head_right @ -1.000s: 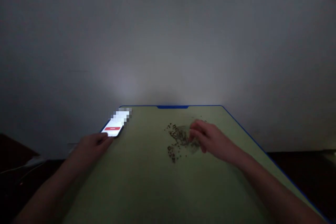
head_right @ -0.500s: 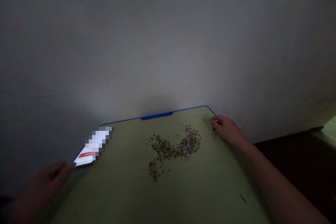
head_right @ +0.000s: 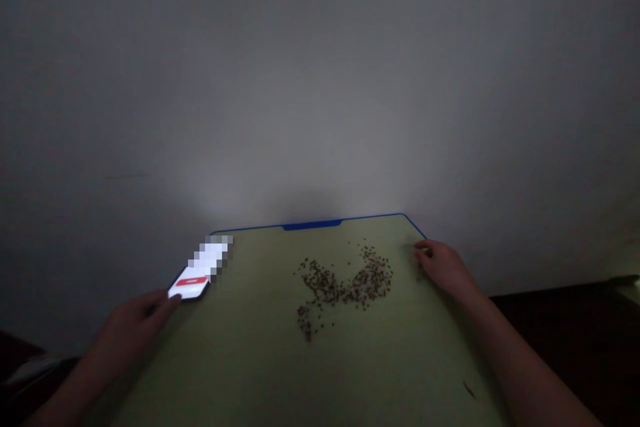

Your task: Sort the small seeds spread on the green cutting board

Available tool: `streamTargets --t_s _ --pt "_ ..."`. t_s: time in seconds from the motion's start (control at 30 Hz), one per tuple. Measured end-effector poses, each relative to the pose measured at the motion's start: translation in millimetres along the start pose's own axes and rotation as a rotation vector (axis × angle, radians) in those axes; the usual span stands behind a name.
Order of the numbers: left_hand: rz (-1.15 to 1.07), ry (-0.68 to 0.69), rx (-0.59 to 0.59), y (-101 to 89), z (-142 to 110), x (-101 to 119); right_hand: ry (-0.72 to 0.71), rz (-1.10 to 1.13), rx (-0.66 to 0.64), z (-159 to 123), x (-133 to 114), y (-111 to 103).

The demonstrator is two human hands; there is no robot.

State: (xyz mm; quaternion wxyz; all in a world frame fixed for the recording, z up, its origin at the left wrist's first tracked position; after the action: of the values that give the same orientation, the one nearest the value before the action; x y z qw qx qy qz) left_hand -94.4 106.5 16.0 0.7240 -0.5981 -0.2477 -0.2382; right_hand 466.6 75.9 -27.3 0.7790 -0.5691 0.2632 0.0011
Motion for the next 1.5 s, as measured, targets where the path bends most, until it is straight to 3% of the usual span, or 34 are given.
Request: streamTargets --t_s 0.17,0.53,0.8,0.9,1.07,1.3,1.4,1.5 --pt "0.041 0.036 -0.080 5.6 0 -1 -0.023 -0.020 -0.052 -4 -10 6" --pt "0.064 0.075 -0.110 11.6 -4 14 -0.239 0.024 -0.174 -23 -100 46" --pt "0.058 0.072 -0.103 11.3 -6 14 -0.394 -0.052 -0.140 -17 -109 13" --pt "0.075 0.073 -0.123 13.0 -5 14 -0.522 -0.109 -0.124 -28 -127 4" --pt "0.091 0.062 -0.147 14.4 -3 12 -0.700 -0.229 -0.117 -62 -157 7" --pt "0.112 0.069 -0.160 14.7 -6 19 -0.810 -0.358 -0.164 -109 -139 3" --pt "0.148 0.050 -0.167 14.9 -5 18 -0.824 -0.383 -0.159 -119 -125 -10" --pt "0.162 0.031 -0.190 16.7 -4 14 -0.760 -0.270 -0.148 -119 -114 -30"
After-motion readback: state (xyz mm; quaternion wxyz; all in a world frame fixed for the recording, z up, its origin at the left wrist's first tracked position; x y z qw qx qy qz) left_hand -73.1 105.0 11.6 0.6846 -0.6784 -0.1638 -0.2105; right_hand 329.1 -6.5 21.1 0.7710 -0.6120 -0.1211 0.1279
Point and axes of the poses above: each hand's wrist, its own z-axis towards the middle knuckle, its own y-axis out of the palm, x = y × z, the point moved 6 cm from there along z, towards the middle knuckle, and after that the axes turned 11 degrees about -z, right-handed, at the moved point
